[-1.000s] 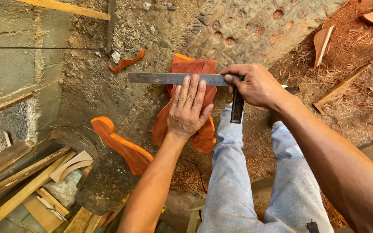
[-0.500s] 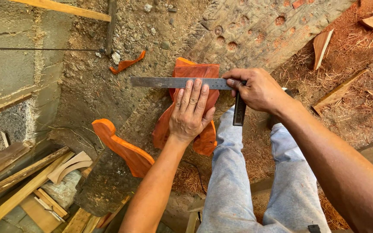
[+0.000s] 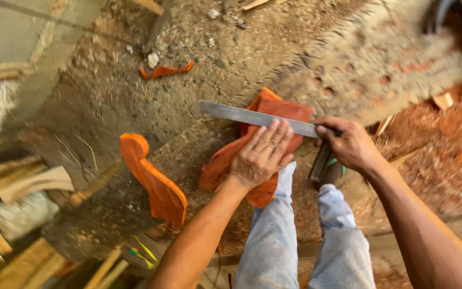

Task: Measure and mark a curved wooden furniture piece using a try square and a pencil.

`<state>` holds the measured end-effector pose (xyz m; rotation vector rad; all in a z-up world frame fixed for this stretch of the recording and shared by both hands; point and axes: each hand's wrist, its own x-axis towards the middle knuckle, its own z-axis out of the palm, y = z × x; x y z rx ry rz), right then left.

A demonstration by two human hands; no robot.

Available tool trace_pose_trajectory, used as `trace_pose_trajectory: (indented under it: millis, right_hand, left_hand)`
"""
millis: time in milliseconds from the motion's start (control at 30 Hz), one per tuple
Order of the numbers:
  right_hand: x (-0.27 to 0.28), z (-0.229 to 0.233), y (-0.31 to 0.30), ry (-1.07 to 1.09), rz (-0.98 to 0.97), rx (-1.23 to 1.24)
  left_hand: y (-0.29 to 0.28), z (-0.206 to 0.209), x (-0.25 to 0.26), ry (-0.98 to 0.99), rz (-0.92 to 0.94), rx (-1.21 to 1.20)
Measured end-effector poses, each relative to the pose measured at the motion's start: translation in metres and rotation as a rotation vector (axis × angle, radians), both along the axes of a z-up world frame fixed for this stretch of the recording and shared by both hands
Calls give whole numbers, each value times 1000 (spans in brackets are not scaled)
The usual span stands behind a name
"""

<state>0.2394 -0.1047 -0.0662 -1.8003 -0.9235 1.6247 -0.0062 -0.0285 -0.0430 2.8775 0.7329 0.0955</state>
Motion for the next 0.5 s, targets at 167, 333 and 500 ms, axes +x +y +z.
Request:
trace_pose_trajectory:
  millis: [167,333,500]
  right_hand:
    - [4,0,0,-152,96,-42]
    - [4,-6,-2,-150,120,-120]
    - [4,-4,1,-133,87,-233]
  left_hand:
    - [-5,-6,-7,-73,27,-75]
    - [-3,-8,-11,-80,14,-58]
    - [-1,-5,-12,20,-17,-21]
